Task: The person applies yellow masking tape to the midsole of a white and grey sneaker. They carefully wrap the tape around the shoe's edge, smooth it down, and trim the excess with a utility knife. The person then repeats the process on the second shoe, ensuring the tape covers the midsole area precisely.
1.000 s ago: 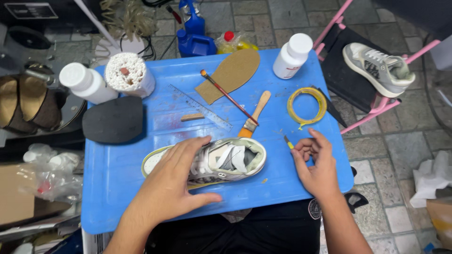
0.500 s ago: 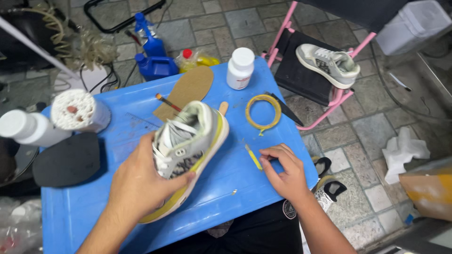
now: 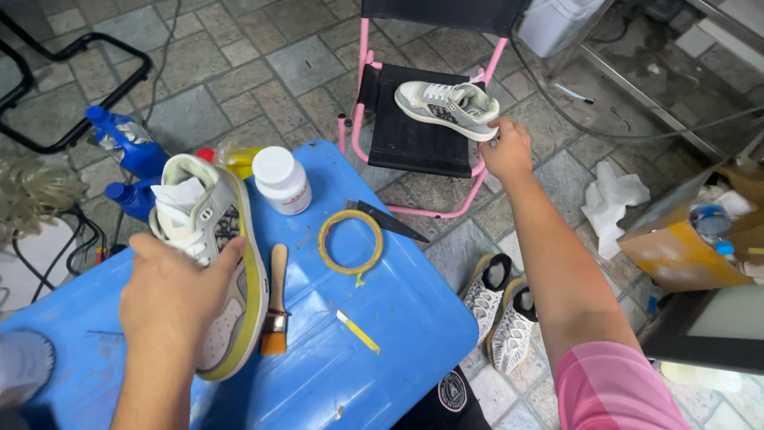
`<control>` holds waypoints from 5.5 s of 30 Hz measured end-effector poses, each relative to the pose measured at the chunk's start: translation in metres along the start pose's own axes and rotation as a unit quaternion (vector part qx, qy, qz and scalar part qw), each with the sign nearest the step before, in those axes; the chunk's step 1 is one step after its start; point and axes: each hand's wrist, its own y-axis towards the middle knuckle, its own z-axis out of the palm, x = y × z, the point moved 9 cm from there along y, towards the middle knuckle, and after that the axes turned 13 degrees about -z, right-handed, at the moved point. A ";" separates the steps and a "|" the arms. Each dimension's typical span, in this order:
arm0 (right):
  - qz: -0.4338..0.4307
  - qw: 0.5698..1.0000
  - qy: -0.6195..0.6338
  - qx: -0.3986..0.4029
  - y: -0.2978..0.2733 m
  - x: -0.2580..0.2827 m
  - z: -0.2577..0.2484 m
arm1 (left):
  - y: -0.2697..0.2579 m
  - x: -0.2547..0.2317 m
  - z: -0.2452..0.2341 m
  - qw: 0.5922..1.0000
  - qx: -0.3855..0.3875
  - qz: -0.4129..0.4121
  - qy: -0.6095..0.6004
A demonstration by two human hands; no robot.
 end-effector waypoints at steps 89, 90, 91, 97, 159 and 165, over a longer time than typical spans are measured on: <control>-0.355 0.811 0.416 0.206 -0.279 0.412 -0.094 | -0.174 0.109 -0.025 0.933 0.050 0.341 -0.108; -0.342 0.808 0.411 0.248 -0.281 0.414 -0.086 | -0.172 0.114 -0.023 0.941 0.041 0.318 -0.107; -0.328 0.803 0.405 0.289 -0.285 0.415 -0.078 | -0.173 0.116 -0.022 0.939 0.050 0.323 -0.107; -0.202 0.706 0.607 0.305 -0.280 0.410 -0.055 | -0.136 0.127 -0.009 0.955 0.204 0.209 -0.044; -0.224 0.810 0.538 0.065 -0.243 0.376 -0.082 | -0.164 0.106 -0.028 0.971 0.106 0.215 0.016; -0.164 0.794 0.582 0.057 -0.239 0.362 -0.091 | -0.130 0.142 -0.031 0.977 0.121 0.073 -0.163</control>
